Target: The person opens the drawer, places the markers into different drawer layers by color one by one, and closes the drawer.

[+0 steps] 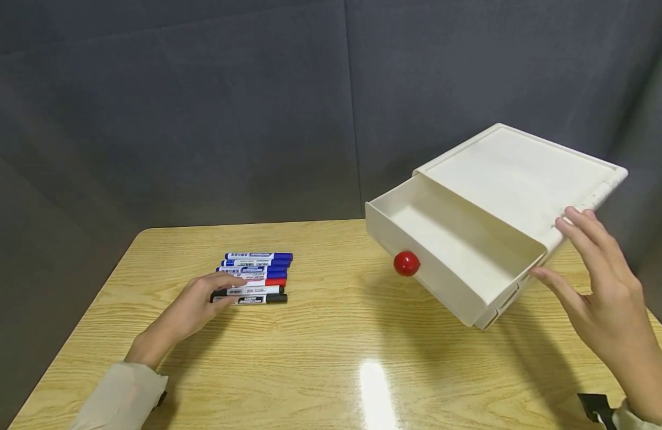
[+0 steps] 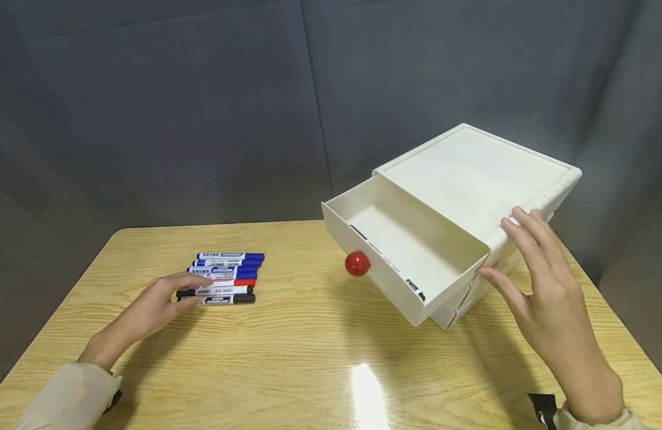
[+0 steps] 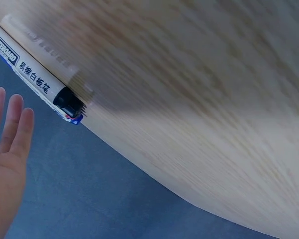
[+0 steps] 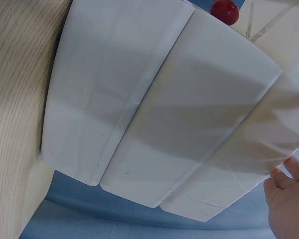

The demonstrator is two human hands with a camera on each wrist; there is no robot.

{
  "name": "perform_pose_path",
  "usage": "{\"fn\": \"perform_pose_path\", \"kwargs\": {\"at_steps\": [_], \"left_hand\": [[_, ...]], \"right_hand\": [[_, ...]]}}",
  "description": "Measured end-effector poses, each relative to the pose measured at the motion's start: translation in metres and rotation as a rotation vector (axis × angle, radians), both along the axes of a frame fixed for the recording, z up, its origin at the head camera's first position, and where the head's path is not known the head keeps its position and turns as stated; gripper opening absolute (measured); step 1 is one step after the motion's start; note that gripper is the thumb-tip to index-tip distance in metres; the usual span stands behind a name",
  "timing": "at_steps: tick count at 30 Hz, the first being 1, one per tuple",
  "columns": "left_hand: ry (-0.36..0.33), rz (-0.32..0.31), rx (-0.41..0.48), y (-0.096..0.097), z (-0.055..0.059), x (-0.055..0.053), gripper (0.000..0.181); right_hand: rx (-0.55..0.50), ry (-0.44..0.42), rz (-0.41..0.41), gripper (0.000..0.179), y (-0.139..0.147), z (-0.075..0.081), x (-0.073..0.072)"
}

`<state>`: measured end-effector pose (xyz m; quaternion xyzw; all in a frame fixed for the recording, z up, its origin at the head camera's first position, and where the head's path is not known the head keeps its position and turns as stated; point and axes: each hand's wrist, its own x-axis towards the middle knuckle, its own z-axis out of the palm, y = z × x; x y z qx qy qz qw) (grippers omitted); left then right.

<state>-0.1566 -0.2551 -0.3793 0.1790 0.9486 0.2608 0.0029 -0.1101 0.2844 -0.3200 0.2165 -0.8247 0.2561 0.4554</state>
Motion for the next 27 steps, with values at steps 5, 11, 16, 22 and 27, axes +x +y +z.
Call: {"fn": "perform_pose_path", "kwargs": {"at_steps": [5,11,16,22,27], "left_hand": [[-0.015,0.01,0.008,-0.0036,-0.0013,0.0005,0.032],[-0.01,-0.007,-0.018,-0.0086,-0.0045,0.0005,0.03],[-0.033,-0.018,-0.04,-0.01,-0.0055,0.0002,0.029],[-0.047,-0.017,-0.067,-0.0094,-0.0045,-0.0004,0.028],[-0.075,-0.015,-0.088,-0.0097,-0.0049,-0.0008,0.027]], "right_hand": [[0.005,0.0,-0.001,0.079,-0.0002,0.001,0.0003],[0.0,0.009,-0.001,0.079,-0.0015,0.0012,0.0005],[0.001,0.007,-0.003,0.079,-0.0013,0.0012,0.0006],[0.009,0.008,-0.003,0.079,-0.0012,0.0014,0.0007],[0.0,0.007,-0.002,0.079,-0.0014,0.0014,0.0008]]}}
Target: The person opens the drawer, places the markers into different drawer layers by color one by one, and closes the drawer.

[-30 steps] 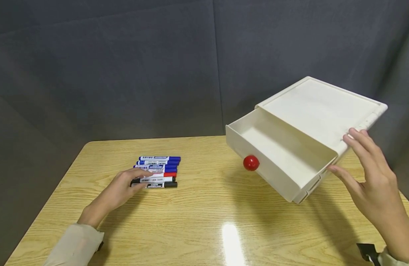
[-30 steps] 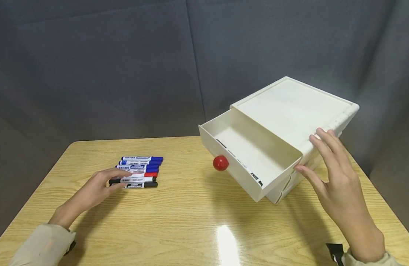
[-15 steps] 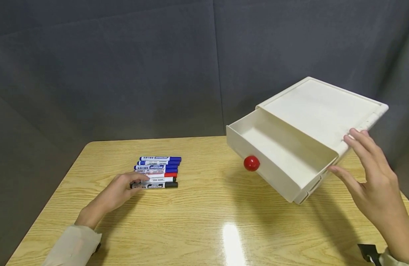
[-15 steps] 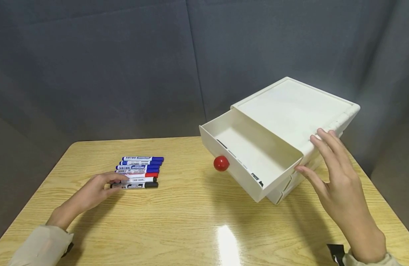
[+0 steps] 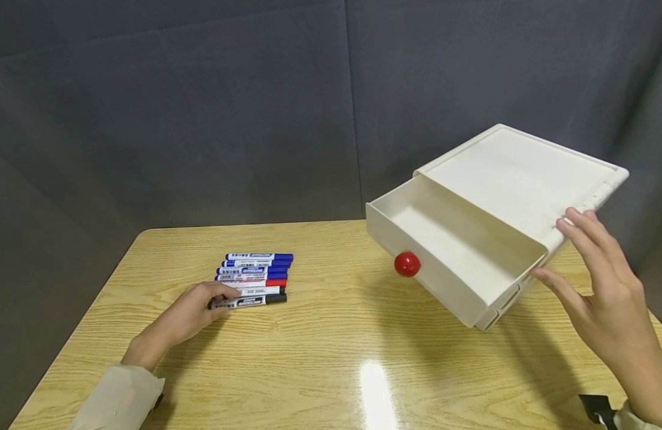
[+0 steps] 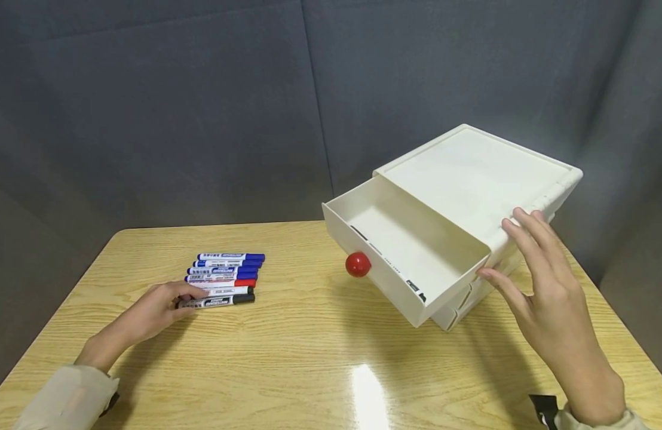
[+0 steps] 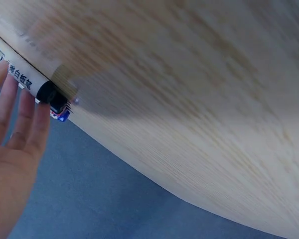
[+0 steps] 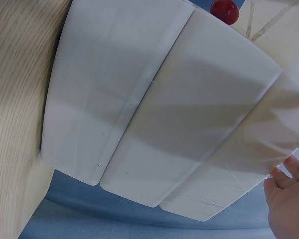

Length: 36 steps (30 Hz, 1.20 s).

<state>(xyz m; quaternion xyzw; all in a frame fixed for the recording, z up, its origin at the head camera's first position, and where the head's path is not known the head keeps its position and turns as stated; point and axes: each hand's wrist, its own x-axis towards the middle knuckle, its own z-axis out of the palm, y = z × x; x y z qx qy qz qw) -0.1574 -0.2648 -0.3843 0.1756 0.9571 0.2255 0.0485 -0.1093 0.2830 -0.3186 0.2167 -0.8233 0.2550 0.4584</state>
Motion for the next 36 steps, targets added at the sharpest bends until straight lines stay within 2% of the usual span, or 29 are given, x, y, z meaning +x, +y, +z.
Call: {"fn": "perform_pose_path", "kwargs": {"at_steps": [6,13,23,36], "left_hand": [[-0.019,-0.013,-0.028,-0.0016,-0.0021,0.001,0.03],[-0.047,0.014,-0.069,-0.001,-0.0039,0.0015,0.033],[-0.018,0.013,-0.106,0.0021,-0.0033,-0.0004,0.03],[0.029,-0.013,-0.077,0.0062,0.0043,0.0002,0.026]], "right_hand": [[-0.002,-0.007,-0.003,0.08,0.0008,-0.0003,-0.0002],[0.001,0.001,0.0,0.079,0.0003,-0.0002,-0.0006],[0.004,0.007,0.002,0.079,-0.0001,0.0002,-0.0005],[0.005,-0.001,-0.003,0.08,0.0002,0.0003,-0.0001]]}}
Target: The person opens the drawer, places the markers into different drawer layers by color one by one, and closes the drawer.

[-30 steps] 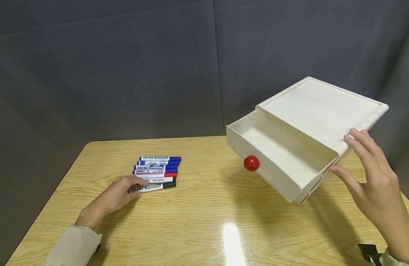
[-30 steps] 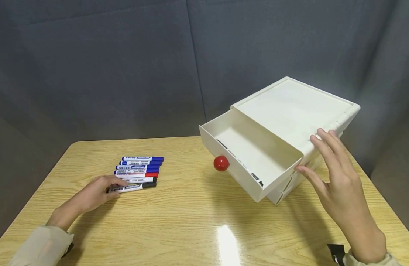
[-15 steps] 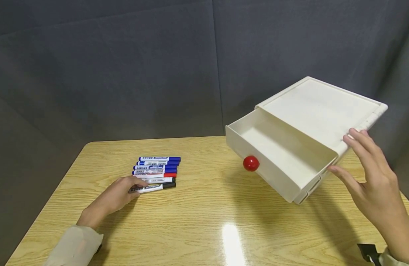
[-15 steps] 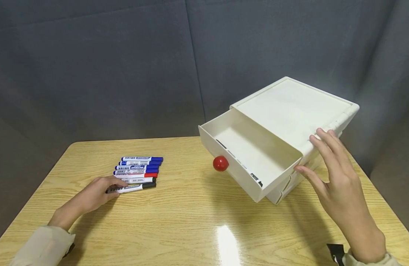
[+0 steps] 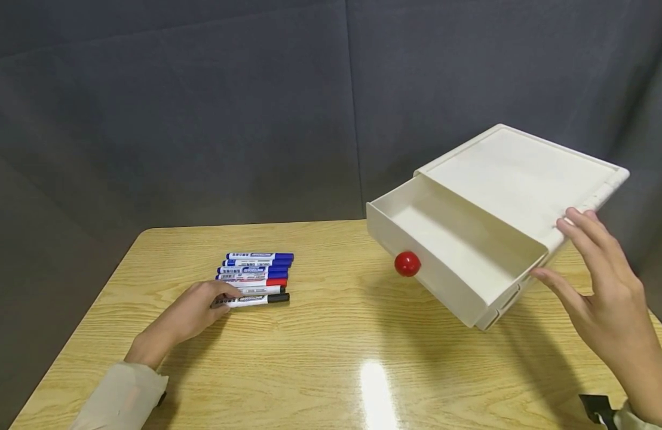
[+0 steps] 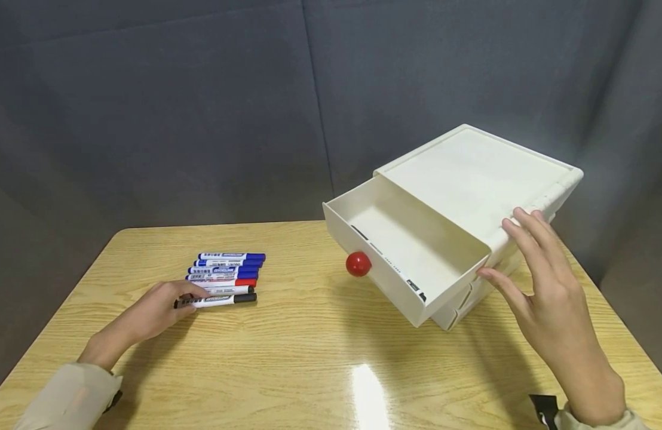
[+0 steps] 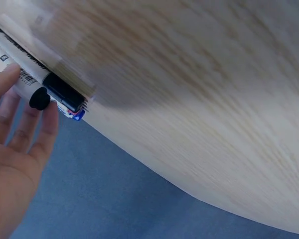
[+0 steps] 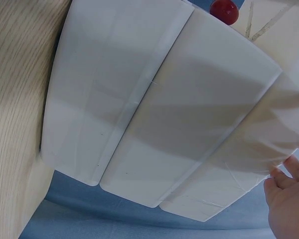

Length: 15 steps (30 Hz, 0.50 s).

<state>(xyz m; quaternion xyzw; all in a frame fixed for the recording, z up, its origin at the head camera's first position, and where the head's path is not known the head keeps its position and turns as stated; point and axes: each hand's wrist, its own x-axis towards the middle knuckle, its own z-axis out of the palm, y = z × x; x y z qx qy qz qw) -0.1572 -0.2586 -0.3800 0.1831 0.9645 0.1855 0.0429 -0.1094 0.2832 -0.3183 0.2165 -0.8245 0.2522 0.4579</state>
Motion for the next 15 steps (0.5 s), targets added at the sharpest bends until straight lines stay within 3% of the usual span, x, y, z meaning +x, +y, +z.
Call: {"fn": "perform_pose_path", "kwargs": {"at_steps": [15], "left_hand": [[0.085,-0.023,0.052,0.0074,0.0089,0.0001,0.026]], "right_hand": [[0.0,-0.013,-0.001,0.08,0.0019,-0.0009,-0.0001]]}}
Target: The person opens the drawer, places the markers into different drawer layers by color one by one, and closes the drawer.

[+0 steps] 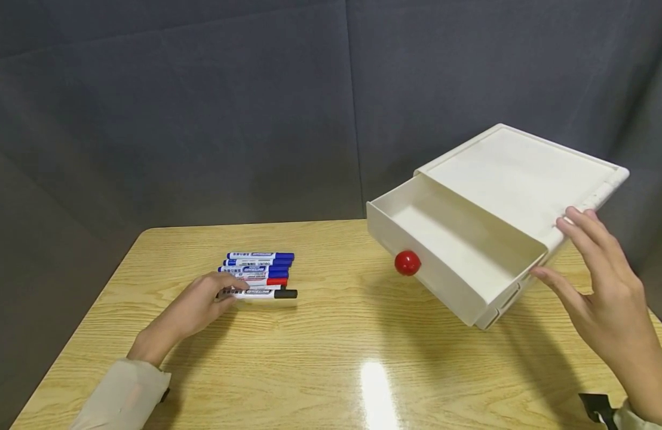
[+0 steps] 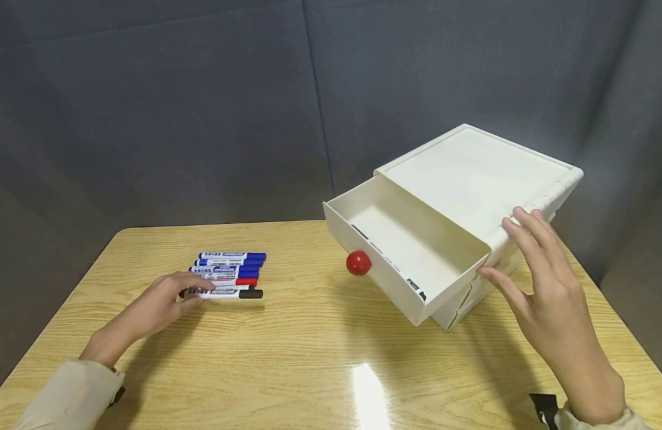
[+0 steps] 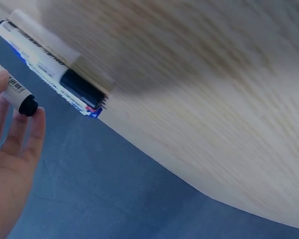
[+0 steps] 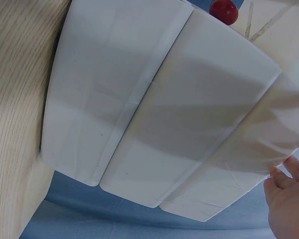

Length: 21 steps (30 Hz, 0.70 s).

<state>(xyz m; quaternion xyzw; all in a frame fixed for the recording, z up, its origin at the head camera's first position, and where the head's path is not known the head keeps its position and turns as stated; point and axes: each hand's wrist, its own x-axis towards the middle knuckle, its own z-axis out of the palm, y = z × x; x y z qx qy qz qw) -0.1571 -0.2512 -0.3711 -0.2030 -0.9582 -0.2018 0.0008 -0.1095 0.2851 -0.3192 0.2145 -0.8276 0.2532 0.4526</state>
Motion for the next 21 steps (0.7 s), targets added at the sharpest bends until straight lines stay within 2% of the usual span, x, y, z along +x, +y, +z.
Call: {"fn": "perform_pose_path", "kwargs": {"at_steps": [12,21], "left_hand": [[0.068,-0.046,0.021,0.011,0.011,0.0,0.03],[0.067,-0.043,0.037,0.019,0.02,0.001,0.032]], "right_hand": [[0.004,0.016,0.006,0.078,-0.001,0.001,-0.001],[0.001,0.023,0.01,0.078,-0.002,0.001,-0.001]]}}
